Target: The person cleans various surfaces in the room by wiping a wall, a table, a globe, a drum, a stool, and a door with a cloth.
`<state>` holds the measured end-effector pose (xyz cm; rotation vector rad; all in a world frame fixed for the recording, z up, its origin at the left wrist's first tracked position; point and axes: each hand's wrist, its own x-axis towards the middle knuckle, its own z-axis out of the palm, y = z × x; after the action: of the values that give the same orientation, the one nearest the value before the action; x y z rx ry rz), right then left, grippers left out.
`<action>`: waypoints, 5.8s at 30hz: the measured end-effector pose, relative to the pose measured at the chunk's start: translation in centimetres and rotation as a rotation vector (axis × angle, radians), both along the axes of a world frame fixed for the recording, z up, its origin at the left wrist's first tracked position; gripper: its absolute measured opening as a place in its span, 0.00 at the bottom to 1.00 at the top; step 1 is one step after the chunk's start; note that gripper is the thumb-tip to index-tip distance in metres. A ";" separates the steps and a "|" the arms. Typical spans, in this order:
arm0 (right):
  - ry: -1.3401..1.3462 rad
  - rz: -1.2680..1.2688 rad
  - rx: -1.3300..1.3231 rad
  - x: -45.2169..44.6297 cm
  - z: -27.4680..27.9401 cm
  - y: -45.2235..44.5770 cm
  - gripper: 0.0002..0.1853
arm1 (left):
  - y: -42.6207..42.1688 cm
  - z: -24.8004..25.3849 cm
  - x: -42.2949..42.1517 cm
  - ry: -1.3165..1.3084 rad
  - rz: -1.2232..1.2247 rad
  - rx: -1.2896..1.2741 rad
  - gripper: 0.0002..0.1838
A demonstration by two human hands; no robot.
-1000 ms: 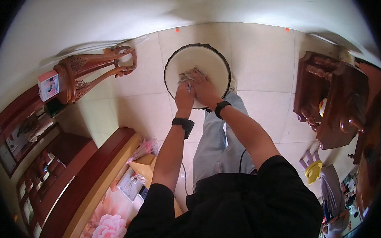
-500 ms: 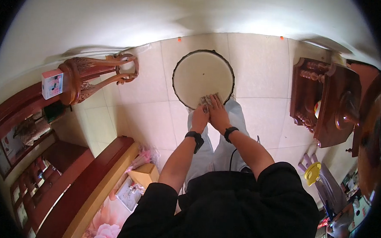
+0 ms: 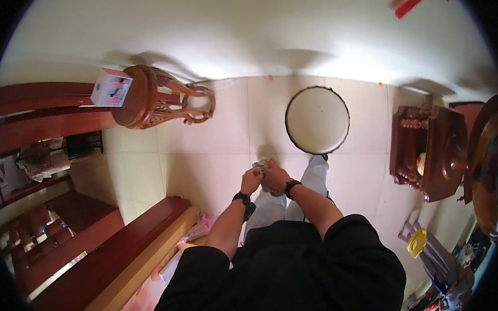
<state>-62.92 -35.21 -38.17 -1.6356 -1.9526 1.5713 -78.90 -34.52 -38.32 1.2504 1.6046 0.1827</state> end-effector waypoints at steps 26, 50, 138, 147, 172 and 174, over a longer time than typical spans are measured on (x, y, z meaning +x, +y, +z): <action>-0.178 -0.634 1.561 0.8 36.0 50.6 0.16 | 49.3 38.0 6.8 -0.270 0.051 1.431 0.14; 0.051 -0.613 1.961 0.0 44.4 57.1 0.10 | 55.6 48.4 4.3 -0.117 -0.144 1.770 0.16; 0.073 -0.352 1.782 3.4 50.2 56.6 0.11 | 54.9 51.3 5.5 -0.108 0.031 1.751 0.14; -0.070 -0.403 1.712 4.8 45.7 56.7 0.19 | 55.4 48.0 7.6 -0.186 0.030 1.549 0.13; -0.157 -0.436 1.846 0.3 43.2 58.9 0.20 | 57.2 49.4 2.2 -0.304 -0.020 1.630 0.15; -0.212 -0.404 1.827 -1.4 43.7 59.6 0.20 | 57.8 49.2 0.1 -0.305 -0.009 1.627 0.15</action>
<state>-64.33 24.41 5.50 -1.0214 -1.7051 -0.6393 -78.78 23.26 10.84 2.1810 0.9800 1.8247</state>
